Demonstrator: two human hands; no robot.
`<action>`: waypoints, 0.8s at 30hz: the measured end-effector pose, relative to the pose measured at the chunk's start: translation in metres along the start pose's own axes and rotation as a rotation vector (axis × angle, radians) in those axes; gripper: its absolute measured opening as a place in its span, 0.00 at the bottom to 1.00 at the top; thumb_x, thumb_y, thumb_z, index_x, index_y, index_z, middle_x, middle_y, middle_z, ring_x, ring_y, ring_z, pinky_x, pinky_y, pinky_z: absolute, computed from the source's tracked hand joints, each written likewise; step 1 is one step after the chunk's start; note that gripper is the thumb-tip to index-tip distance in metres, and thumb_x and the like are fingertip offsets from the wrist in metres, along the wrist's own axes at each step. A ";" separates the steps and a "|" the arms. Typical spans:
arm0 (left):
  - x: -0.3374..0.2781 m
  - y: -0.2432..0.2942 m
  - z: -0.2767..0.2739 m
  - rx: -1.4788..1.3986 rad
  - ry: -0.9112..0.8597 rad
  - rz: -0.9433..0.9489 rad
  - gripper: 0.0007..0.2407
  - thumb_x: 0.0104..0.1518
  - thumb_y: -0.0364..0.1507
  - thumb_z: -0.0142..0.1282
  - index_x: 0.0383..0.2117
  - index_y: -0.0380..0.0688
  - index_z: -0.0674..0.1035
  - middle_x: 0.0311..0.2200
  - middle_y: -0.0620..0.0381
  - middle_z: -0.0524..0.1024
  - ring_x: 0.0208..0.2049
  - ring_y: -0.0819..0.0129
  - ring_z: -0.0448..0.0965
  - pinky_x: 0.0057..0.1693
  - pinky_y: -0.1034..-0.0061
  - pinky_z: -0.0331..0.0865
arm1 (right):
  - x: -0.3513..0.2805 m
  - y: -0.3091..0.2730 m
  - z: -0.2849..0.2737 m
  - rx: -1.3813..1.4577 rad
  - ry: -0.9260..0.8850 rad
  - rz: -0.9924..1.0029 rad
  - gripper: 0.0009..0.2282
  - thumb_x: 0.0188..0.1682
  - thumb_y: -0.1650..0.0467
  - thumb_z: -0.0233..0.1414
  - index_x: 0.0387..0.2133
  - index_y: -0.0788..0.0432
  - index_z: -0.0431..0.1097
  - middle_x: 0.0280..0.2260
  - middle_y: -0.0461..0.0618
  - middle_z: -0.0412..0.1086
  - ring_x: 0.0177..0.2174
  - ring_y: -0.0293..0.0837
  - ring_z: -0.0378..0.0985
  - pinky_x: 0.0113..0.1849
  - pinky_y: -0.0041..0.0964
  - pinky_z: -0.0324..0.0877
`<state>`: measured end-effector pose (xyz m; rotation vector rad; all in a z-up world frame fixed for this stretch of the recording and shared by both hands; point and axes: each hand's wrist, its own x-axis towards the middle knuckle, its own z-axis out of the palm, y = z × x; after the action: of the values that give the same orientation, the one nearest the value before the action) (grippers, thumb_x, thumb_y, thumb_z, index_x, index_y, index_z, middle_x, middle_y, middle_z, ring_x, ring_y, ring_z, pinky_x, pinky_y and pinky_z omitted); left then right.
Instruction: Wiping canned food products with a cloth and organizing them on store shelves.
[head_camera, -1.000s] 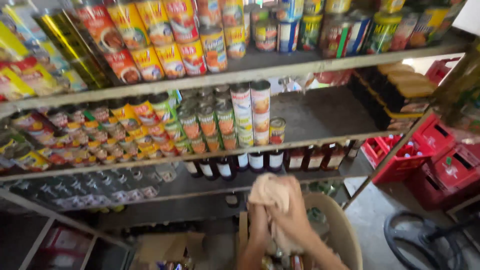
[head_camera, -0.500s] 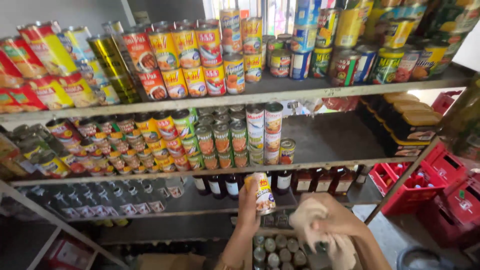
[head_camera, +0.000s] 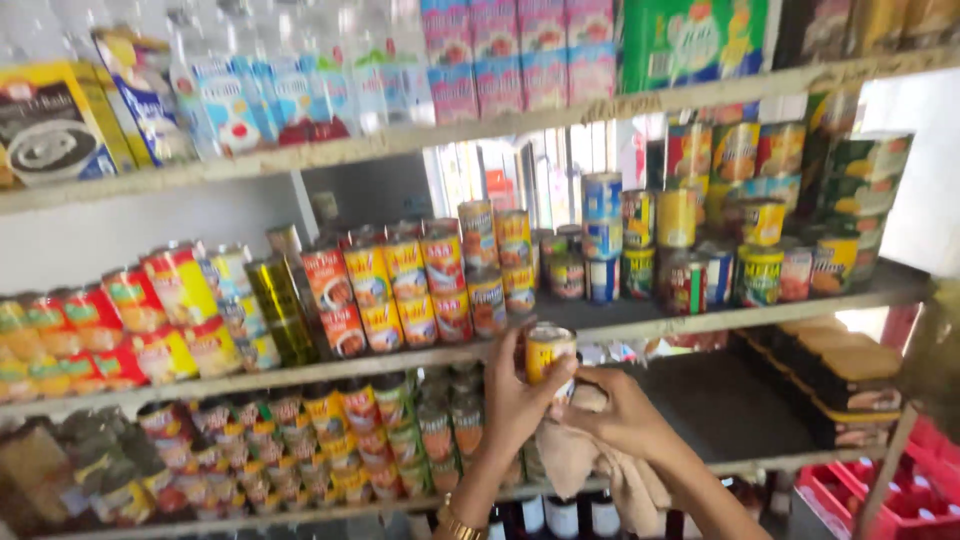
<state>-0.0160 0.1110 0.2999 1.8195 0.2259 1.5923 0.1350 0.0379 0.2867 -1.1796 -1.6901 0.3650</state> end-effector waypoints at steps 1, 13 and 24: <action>0.010 0.000 0.000 0.084 0.011 0.050 0.21 0.50 0.31 0.68 0.48 0.37 0.76 0.39 0.55 0.77 0.38 0.70 0.80 0.44 0.72 0.75 | 0.014 0.003 -0.004 -0.006 0.065 -0.005 0.20 0.38 0.67 0.66 0.43 0.65 0.77 0.40 0.53 0.83 0.42 0.43 0.82 0.48 0.38 0.73; 0.100 -0.177 0.021 0.555 0.105 0.139 0.21 0.50 0.28 0.67 0.48 0.28 0.74 0.43 0.33 0.72 0.45 0.35 0.72 0.49 0.51 0.68 | 0.118 0.081 -0.048 -0.096 -0.026 0.190 0.32 0.31 0.69 0.65 0.55 0.62 0.67 0.42 0.52 0.80 0.41 0.45 0.83 0.45 0.37 0.75; 0.077 -0.125 -0.003 0.716 0.124 0.000 0.12 0.45 0.28 0.70 0.28 0.33 0.77 0.26 0.38 0.78 0.33 0.40 0.81 0.37 0.53 0.72 | 0.120 0.070 -0.048 0.152 -0.433 0.183 0.33 0.38 0.67 0.61 0.60 0.64 0.62 0.43 0.52 0.78 0.42 0.38 0.78 0.47 0.33 0.72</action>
<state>0.0376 0.2474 0.2865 2.2235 0.9537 1.7595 0.2100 0.1580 0.3255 -1.2029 -1.8824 0.8996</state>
